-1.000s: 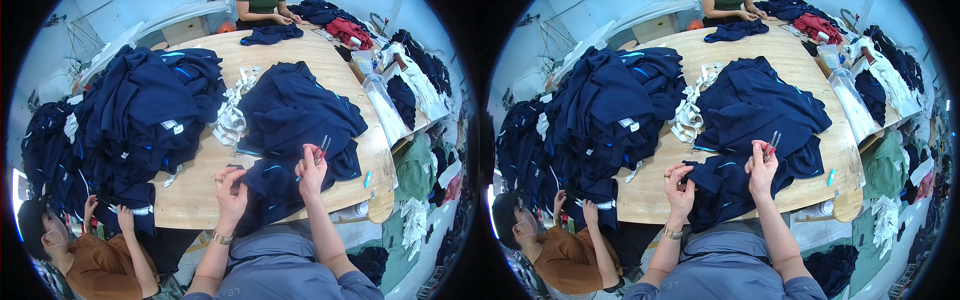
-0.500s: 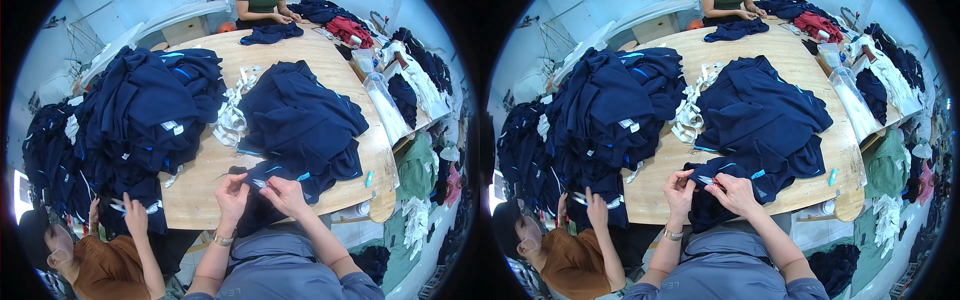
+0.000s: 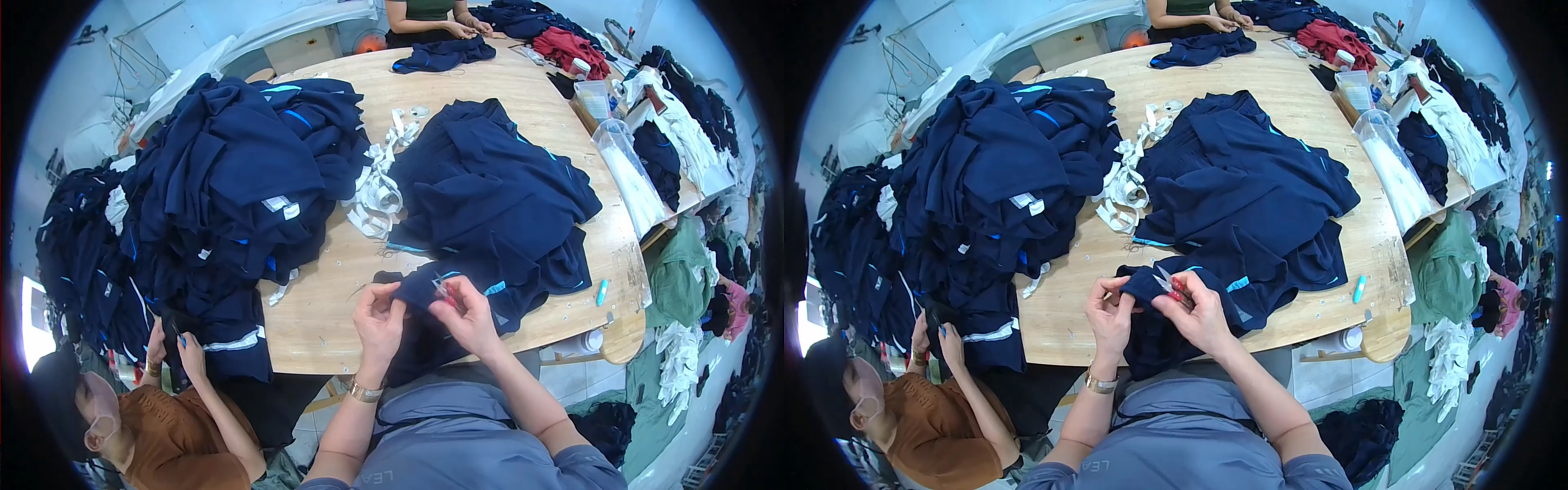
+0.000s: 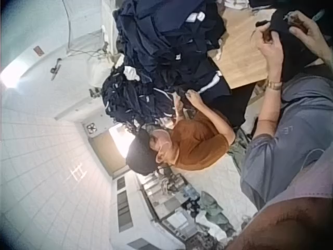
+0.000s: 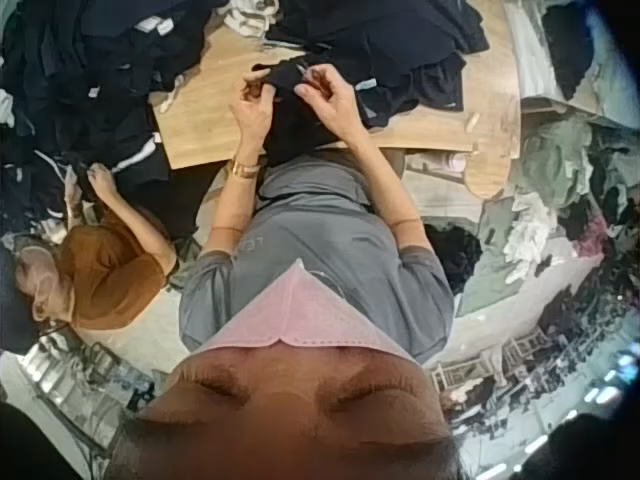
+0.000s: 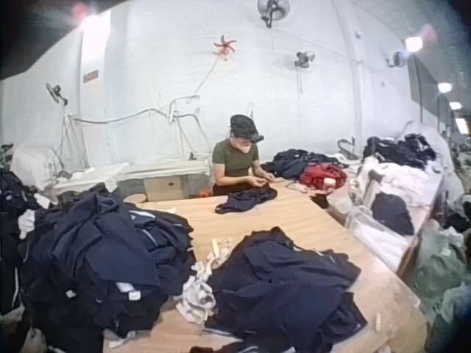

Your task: Trimming excess threads from navy blue clothing items using small scissors at a workshop table.

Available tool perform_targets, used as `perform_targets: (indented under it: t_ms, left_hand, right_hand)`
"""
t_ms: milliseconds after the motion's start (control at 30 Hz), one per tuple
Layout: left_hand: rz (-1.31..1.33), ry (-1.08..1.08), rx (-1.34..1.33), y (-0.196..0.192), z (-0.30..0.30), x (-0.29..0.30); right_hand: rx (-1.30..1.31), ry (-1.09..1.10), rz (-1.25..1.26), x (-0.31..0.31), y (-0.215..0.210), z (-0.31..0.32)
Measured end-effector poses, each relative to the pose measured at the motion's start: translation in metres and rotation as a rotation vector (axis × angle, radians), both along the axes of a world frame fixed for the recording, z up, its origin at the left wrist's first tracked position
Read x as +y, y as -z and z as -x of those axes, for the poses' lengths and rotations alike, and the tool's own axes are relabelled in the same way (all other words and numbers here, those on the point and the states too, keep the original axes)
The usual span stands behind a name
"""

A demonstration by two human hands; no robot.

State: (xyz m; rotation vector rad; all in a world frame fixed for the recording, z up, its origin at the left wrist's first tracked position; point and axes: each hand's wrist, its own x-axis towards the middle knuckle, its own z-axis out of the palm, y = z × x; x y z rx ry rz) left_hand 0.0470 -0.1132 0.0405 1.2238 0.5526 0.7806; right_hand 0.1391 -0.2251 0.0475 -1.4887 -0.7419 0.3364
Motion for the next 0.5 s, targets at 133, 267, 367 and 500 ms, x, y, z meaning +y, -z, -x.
perform_targets:
  t_ms: [133,267,367,500]
  left_hand:
    - [-0.074,-0.005,0.000,0.007,0.002,-0.001]
    - [-0.254,-0.023,0.058,0.015,0.003,0.001]
    - [-0.188,-0.037,0.060,0.013,0.002,0.000]
    - [-0.214,-0.040,0.091,-0.005,0.000,-0.002]
  right_hand:
    - [-0.249,0.002,0.068,0.005,-0.010,0.009]
    - [-0.443,0.023,0.107,0.004,-0.006,0.009]
    - [0.069,0.026,0.055,0.004,-0.008,0.008]
    - [0.503,0.031,-0.198,-0.002,-0.005,0.005]
